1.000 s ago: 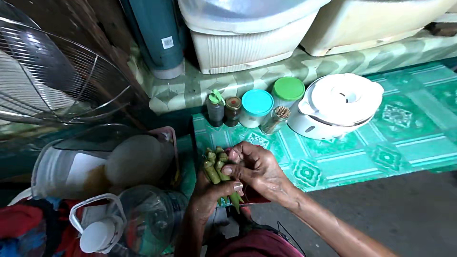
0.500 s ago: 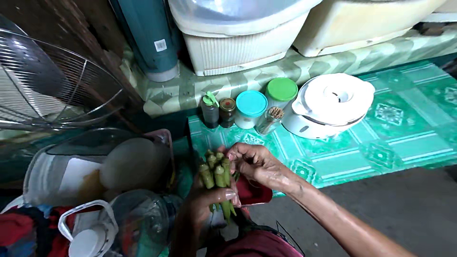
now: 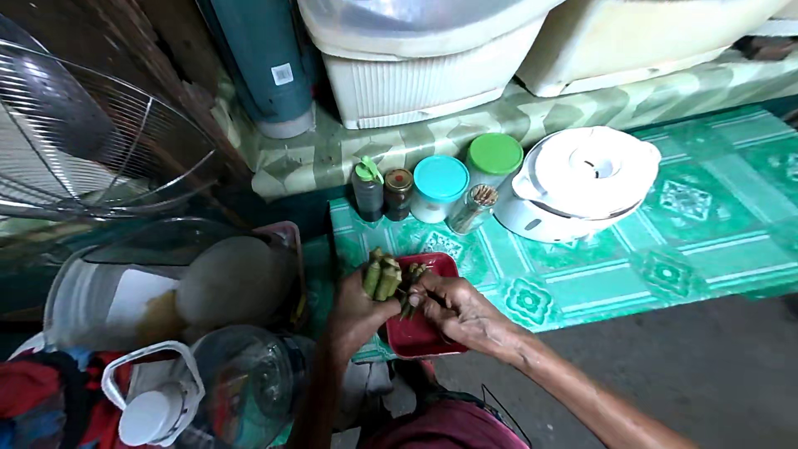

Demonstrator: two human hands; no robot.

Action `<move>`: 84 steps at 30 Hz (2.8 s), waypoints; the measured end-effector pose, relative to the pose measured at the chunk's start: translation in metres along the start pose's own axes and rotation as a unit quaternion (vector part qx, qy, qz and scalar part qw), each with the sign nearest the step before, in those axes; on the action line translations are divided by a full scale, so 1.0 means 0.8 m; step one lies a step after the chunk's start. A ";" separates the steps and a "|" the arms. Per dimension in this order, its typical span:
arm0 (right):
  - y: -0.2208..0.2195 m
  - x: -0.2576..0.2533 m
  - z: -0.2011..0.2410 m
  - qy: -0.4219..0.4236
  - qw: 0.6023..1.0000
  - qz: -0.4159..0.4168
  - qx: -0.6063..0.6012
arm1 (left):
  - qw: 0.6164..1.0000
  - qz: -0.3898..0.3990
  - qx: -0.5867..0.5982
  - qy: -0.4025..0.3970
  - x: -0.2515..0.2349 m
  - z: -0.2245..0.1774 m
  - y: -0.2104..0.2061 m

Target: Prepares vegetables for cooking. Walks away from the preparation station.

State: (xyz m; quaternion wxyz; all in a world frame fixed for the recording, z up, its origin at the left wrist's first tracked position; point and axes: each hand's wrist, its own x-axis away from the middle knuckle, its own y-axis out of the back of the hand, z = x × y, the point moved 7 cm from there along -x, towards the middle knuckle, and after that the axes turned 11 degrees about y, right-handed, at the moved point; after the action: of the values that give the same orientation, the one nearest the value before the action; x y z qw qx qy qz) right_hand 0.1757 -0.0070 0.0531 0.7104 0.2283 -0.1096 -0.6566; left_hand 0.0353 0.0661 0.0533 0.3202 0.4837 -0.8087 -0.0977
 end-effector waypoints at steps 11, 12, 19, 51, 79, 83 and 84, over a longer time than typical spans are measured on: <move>-0.001 0.009 0.046 -0.014 0.976 0.201 0.087 | 0.955 -0.128 -0.266 -0.031 -0.010 0.003 -0.012; -0.001 0.011 0.049 -0.006 0.975 0.204 0.090 | 0.953 -0.126 -0.275 -0.022 -0.010 0.006 -0.012; 0.009 0.007 0.086 0.082 0.951 0.257 0.152 | 0.930 -0.142 -0.336 -0.049 0.001 0.005 -0.023; -0.033 -0.007 -0.056 -0.258 0.927 -0.135 -0.238 | 0.969 -0.071 -0.231 0.051 -0.006 0.003 -0.059; -0.066 -0.021 -0.122 -0.229 0.893 0.333 -0.198 | 0.929 -0.002 -0.191 -0.317 0.046 0.063 -0.057; -0.082 -0.037 -0.112 -0.214 0.902 0.358 -0.115 | 0.942 0.000 -0.201 -0.269 0.047 0.072 -0.058; -0.084 -0.043 -0.107 -0.207 0.902 0.368 -0.087 | 0.943 -0.004 -0.208 -0.259 0.046 0.073 -0.058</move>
State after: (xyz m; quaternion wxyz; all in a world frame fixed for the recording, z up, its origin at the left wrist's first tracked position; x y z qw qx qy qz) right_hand 0.1516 0.0401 -0.0477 0.8799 -0.0315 -0.2729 -0.3877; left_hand 0.0207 0.0026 0.0020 0.1932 0.3679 -0.8230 -0.3872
